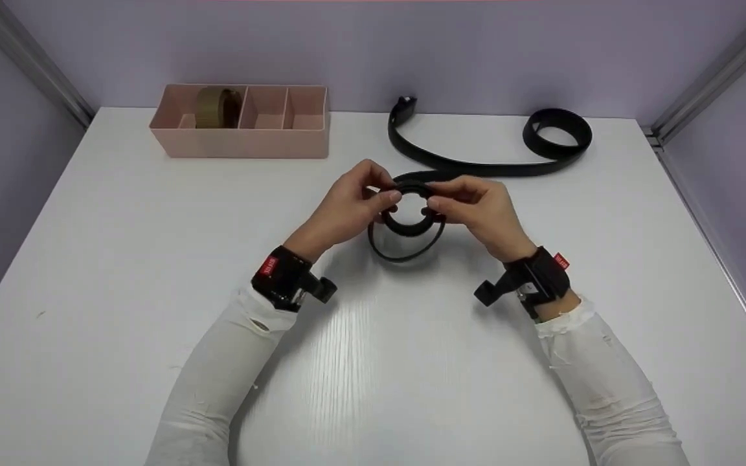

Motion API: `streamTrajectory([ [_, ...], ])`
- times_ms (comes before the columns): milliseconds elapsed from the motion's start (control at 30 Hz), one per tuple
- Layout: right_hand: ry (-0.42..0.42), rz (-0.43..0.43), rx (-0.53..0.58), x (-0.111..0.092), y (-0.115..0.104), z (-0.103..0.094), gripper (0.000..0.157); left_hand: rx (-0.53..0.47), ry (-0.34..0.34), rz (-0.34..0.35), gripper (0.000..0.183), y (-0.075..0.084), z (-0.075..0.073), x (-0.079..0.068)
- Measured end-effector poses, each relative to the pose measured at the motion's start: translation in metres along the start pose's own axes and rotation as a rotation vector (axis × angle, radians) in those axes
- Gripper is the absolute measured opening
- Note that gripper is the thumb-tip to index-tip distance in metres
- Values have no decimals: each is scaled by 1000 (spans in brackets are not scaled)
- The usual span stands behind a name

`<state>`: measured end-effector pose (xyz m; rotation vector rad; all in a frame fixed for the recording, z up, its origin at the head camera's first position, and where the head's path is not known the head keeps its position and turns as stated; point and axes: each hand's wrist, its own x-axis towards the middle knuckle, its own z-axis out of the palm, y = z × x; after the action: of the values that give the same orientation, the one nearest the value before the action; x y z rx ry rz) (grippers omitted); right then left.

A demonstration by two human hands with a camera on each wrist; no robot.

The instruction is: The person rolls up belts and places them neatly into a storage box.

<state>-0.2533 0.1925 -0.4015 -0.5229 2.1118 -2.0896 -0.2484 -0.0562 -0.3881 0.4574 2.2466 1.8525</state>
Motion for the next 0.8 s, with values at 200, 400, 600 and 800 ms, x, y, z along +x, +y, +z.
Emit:
streamTrajectory([
  [200, 2, -25, 30, 0, 2, 1, 27, -34, 17, -15, 19, 0, -1, 1],
  [400, -11, 14, -5, 0, 0, 1, 29, 16, -66, -40, 25, 2, -5, 0],
  [600, -104, 84, -85, -1, -2, -4, 31, 138, -178, -31, 26, 1, -8, -2],
  [800, -249, 165, -173, -1, -5, -6, 30, 228, -328, -47, 24, 1, -9, -4],
])
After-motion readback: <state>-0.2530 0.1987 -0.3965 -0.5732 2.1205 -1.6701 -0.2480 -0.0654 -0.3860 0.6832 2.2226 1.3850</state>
